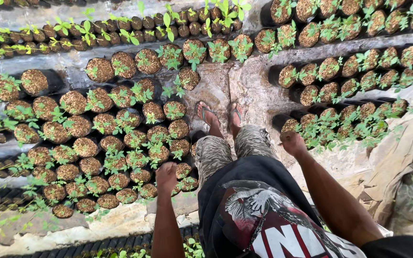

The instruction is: The person repeatedly picks up small potted seedlings from a nursery floor and places them into new positions among other seedlings. The person handles the seedlings one at a time, moving them between rows and adjusting their placement throughout the clip.

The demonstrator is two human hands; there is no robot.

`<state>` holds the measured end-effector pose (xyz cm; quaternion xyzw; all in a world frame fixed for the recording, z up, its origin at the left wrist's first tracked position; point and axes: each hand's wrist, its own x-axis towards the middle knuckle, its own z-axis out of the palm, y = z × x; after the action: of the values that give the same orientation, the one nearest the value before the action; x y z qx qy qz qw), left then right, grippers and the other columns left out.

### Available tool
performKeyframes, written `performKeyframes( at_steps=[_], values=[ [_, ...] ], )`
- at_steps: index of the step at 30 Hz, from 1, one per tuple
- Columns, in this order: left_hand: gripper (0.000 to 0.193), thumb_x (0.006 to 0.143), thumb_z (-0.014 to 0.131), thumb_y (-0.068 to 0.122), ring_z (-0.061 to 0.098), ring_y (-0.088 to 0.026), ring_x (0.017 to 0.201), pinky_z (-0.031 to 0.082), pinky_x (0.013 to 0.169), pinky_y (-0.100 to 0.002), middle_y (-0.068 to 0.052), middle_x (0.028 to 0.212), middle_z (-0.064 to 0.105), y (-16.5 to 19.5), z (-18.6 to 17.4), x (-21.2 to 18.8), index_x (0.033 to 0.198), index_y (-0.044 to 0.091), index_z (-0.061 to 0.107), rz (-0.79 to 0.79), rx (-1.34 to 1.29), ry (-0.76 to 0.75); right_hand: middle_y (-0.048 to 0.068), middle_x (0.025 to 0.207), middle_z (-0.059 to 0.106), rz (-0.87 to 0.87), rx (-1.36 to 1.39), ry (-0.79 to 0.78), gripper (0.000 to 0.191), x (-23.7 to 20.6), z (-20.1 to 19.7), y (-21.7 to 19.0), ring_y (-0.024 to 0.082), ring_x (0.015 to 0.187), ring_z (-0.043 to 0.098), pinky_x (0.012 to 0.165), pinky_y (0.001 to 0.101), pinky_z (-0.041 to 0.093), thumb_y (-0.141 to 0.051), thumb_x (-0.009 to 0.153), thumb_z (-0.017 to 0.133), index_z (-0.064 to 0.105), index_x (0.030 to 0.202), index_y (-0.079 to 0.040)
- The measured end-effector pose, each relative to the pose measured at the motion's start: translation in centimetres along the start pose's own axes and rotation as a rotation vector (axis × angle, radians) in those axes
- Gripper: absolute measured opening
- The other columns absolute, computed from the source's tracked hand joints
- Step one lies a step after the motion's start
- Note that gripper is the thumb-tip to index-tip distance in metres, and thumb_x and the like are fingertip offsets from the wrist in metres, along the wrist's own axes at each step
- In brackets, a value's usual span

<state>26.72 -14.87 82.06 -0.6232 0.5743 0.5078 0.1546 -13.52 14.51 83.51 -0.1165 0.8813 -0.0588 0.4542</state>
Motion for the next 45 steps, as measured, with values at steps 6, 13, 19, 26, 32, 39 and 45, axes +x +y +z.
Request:
performKeyframes(
  at_steps=[6, 13, 19, 26, 32, 39, 45],
  values=[
    [0.049, 0.097, 0.066, 0.049, 0.073, -0.028, 0.093, 0.056, 0.085, -0.042, -0.015, 0.107, 0.074, 4.0, 4.2, -0.9, 0.120, 0.005, 0.068, 0.188, 0.084, 0.051, 0.011, 0.091, 0.080, 0.028, 0.026, -0.015, 0.030, -1.1, 0.7, 2.1, 0.024, 0.083, 0.077, 0.085, 0.0378, 0.057, -0.032, 0.102, 0.058, 0.075, 0.108, -0.008],
    [0.039, 0.094, 0.070, 0.039, 0.071, -0.029, 0.097, 0.055, 0.085, -0.041, -0.015, 0.106, 0.075, 0.9, 9.1, -5.2, 0.116, 0.008, 0.071, 0.013, -0.064, 0.234, 0.011, 0.092, 0.080, -0.007, 0.112, -0.094, 0.031, 1.3, -0.6, 6.1, 0.021, 0.079, 0.078, 0.078, 0.0355, 0.060, -0.028, 0.099, 0.058, 0.075, 0.112, -0.006],
    [0.028, 0.090, 0.069, 0.032, 0.075, -0.028, 0.093, 0.058, 0.085, -0.039, -0.012, 0.097, 0.078, -5.4, 20.2, -13.1, 0.102, 0.008, 0.076, -0.004, -0.184, 0.412, 0.014, 0.097, 0.078, -0.138, -0.027, -0.151, 0.032, 6.4, -4.3, 9.8, 0.024, 0.084, 0.076, 0.076, 0.0384, 0.060, -0.026, 0.094, 0.068, 0.074, 0.114, -0.002],
    [0.031, 0.097, 0.065, 0.037, 0.075, -0.033, 0.087, 0.058, 0.082, -0.045, -0.012, 0.087, 0.077, -8.7, 34.4, -22.7, 0.092, 0.011, 0.082, -0.378, -0.169, 0.270, 0.014, 0.103, 0.079, -0.117, -0.221, -0.178, 0.036, 8.8, -8.7, 12.8, 0.024, 0.085, 0.077, 0.081, 0.0364, 0.059, -0.029, 0.104, 0.059, 0.066, 0.127, -0.002],
    [0.019, 0.093, 0.060, 0.026, 0.077, -0.028, 0.078, 0.061, 0.072, -0.043, -0.010, 0.084, 0.076, -8.7, 38.5, -25.3, 0.093, 0.011, 0.071, 0.047, -0.431, 0.666, 0.013, 0.103, 0.080, -0.270, -0.241, -0.295, 0.034, 6.8, -5.7, 13.0, 0.021, 0.085, 0.078, 0.083, 0.0360, 0.062, -0.027, 0.104, 0.058, 0.066, 0.124, -0.001],
    [0.017, 0.095, 0.072, 0.022, 0.072, -0.025, 0.079, 0.057, 0.072, -0.039, -0.014, 0.086, 0.073, -8.3, 38.0, -24.5, 0.094, 0.006, 0.067, 0.113, -0.420, 0.807, 0.010, 0.105, 0.077, -1.009, -0.615, -0.226, 0.025, 3.2, -0.3, 11.2, 0.022, 0.089, 0.074, 0.087, 0.0377, 0.057, -0.021, 0.087, 0.070, 0.076, 0.109, -0.009],
    [0.017, 0.094, 0.069, 0.023, 0.074, -0.025, 0.078, 0.058, 0.072, -0.038, -0.014, 0.083, 0.074, -11.6, 40.1, -25.7, 0.097, 0.007, 0.069, -0.011, -0.607, 0.744, 0.010, 0.102, 0.077, -0.398, -0.219, -0.405, 0.028, 0.5, 1.9, 11.6, 0.020, 0.086, 0.076, 0.083, 0.0410, 0.060, -0.022, 0.097, 0.060, 0.072, 0.117, -0.006]
  ],
)
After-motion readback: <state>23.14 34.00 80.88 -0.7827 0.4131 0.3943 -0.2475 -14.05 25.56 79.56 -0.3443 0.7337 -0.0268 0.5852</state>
